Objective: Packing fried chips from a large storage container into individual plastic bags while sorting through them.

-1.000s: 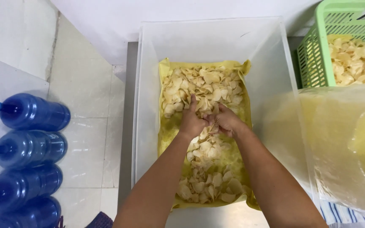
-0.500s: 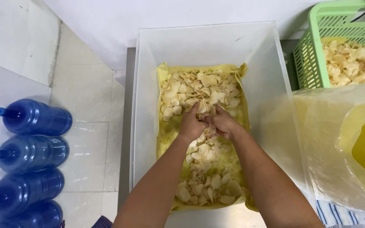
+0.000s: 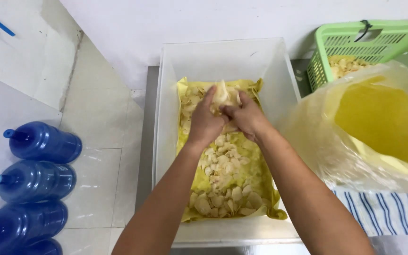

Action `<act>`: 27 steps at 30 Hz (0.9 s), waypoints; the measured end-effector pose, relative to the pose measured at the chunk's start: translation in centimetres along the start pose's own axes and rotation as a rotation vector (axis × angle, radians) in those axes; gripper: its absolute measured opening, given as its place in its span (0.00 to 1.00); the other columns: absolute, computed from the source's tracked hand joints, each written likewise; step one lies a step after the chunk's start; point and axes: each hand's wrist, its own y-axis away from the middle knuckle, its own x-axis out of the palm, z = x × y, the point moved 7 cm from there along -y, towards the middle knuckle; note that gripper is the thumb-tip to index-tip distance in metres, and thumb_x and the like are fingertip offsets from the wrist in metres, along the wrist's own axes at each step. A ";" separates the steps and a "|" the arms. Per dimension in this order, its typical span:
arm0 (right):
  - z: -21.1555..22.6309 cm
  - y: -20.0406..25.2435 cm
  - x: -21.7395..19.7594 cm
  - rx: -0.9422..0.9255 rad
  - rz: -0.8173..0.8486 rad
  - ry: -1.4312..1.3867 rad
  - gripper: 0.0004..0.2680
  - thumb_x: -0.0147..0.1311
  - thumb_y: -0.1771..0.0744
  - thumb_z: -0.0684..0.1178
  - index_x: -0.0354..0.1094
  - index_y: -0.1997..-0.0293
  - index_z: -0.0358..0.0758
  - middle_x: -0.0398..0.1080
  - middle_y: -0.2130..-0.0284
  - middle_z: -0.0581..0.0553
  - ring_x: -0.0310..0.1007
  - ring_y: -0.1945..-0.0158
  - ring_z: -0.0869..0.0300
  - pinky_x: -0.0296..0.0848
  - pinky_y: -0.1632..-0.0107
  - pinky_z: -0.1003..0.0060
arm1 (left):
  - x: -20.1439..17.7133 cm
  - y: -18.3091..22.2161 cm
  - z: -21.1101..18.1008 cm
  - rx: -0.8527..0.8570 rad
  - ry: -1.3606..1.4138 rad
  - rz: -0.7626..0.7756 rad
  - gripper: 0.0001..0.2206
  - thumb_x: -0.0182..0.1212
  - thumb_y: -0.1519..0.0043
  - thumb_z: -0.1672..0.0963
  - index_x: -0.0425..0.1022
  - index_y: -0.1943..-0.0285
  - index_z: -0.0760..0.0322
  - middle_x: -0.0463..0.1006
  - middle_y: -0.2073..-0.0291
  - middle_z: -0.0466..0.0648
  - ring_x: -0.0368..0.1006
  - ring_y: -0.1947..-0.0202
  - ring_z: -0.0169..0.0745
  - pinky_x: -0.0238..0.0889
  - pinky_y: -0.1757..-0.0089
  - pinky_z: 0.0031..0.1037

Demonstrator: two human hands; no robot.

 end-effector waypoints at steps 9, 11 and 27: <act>18.1 13.4 -4.9 -0.313 -0.107 0.074 0.20 0.53 0.33 0.44 0.57 0.33 0.49 0.76 0.46 0.45 0.81 0.48 0.56 0.88 0.49 0.62 | -1.7 6.1 -17.8 0.581 -0.076 -0.128 0.35 0.64 0.40 0.54 0.53 0.22 0.47 0.76 0.41 0.57 0.78 0.43 0.53 0.76 0.50 0.35; 19.6 15.6 -8.0 -0.380 -0.174 0.091 0.15 0.54 0.33 0.44 0.60 0.38 0.50 0.78 0.49 0.48 0.82 0.51 0.61 0.87 0.51 0.66 | 0.2 7.5 -21.7 0.741 -0.029 -0.184 0.24 0.61 0.43 0.54 0.63 0.37 0.51 0.79 0.51 0.56 0.78 0.50 0.55 0.72 0.53 0.37; 12.2 20.6 -19.7 -0.026 -0.381 0.576 0.22 0.56 0.33 0.48 0.61 0.28 0.48 0.72 0.46 0.44 0.73 0.51 0.58 0.71 0.46 0.62 | 12.1 10.9 -21.1 0.371 -0.156 0.446 0.30 0.67 0.44 0.54 0.67 0.31 0.59 0.78 0.41 0.50 0.80 0.52 0.43 0.75 0.59 0.28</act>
